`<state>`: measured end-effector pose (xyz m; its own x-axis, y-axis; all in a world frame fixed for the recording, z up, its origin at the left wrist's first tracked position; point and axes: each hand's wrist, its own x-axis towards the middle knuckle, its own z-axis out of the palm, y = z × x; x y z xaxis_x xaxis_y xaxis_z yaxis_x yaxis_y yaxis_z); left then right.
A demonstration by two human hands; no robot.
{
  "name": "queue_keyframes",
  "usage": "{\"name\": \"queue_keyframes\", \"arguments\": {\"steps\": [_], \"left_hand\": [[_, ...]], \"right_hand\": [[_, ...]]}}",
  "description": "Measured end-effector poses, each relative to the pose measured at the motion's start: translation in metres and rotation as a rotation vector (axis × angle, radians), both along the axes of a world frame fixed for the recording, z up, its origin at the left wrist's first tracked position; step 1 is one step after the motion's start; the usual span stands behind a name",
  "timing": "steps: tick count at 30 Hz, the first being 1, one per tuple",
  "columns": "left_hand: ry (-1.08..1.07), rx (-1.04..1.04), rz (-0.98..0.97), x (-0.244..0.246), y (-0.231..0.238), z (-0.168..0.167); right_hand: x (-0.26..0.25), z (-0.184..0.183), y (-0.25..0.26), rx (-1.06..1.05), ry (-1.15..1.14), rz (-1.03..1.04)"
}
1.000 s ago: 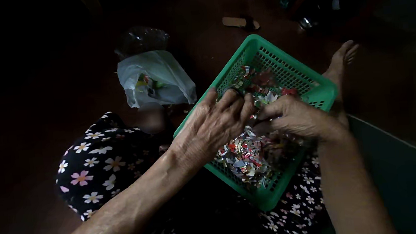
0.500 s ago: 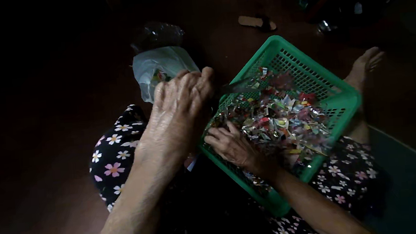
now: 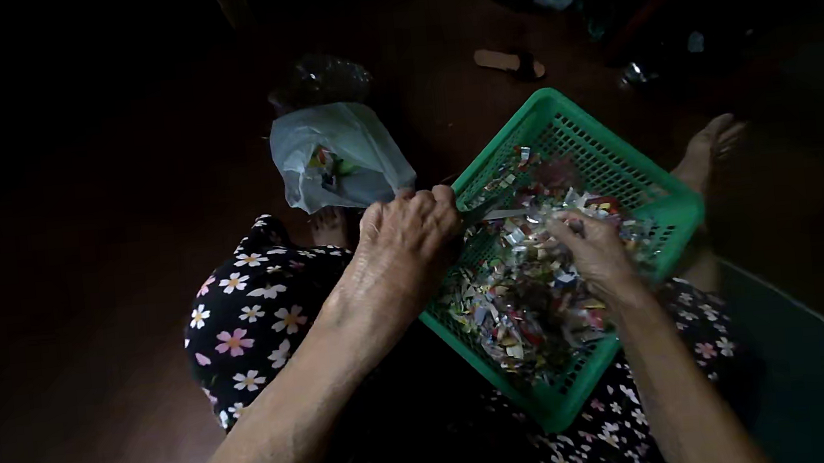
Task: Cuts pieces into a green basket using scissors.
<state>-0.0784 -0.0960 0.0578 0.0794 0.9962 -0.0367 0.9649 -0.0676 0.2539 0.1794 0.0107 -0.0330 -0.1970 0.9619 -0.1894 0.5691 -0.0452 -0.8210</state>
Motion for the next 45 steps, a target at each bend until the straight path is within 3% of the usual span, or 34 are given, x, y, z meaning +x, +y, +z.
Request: {"name": "queue_keyframes", "arguments": {"steps": [3,5,9,13,15,17,20,23,27,30,34,40,45], "left_hand": [[0.019,-0.055,-0.018,0.005,0.003,0.000],[0.033,-0.038,-0.026,0.007,0.003,-0.003],[0.031,-0.098,-0.027,0.011,0.002,-0.005],[0.048,-0.164,-0.043,0.015,0.001,-0.002],[0.064,-0.127,-0.033,0.013,-0.001,-0.003],[0.101,-0.123,0.002,0.013,-0.002,-0.002],[0.102,-0.057,0.024,0.012,-0.007,-0.007],[0.071,-0.060,0.012,0.017,-0.009,-0.013],[-0.079,-0.091,0.034,0.024,-0.009,-0.032],[-0.261,-0.042,0.093,0.034,-0.015,-0.060],[-0.487,-0.112,0.033,0.043,-0.021,-0.091],[-0.585,-0.120,-0.086,0.066,-0.007,-0.120],[-0.519,-0.113,-0.009,0.077,-0.006,-0.122]], "right_hand": [[-0.008,0.026,-0.013,-0.107,0.154,-0.059],[-0.007,0.034,-0.019,-0.014,0.185,-0.017],[-0.004,0.049,-0.022,0.265,0.123,0.053],[0.006,0.071,-0.021,0.362,0.036,0.186],[0.019,0.071,-0.017,0.390,-0.124,0.212],[0.035,0.065,-0.017,0.250,-0.411,0.213],[0.033,0.041,-0.035,-0.156,-0.774,0.282],[0.007,0.005,-0.067,-0.164,-0.888,0.372],[-0.001,-0.039,-0.063,0.142,-0.766,0.217],[0.006,-0.021,-0.038,0.073,-0.526,0.096],[0.011,0.005,-0.031,-0.016,-0.320,-0.076],[-0.002,0.009,-0.040,-0.093,-0.300,-0.168],[-0.006,0.005,-0.039,-0.176,-0.325,-0.188]]}}
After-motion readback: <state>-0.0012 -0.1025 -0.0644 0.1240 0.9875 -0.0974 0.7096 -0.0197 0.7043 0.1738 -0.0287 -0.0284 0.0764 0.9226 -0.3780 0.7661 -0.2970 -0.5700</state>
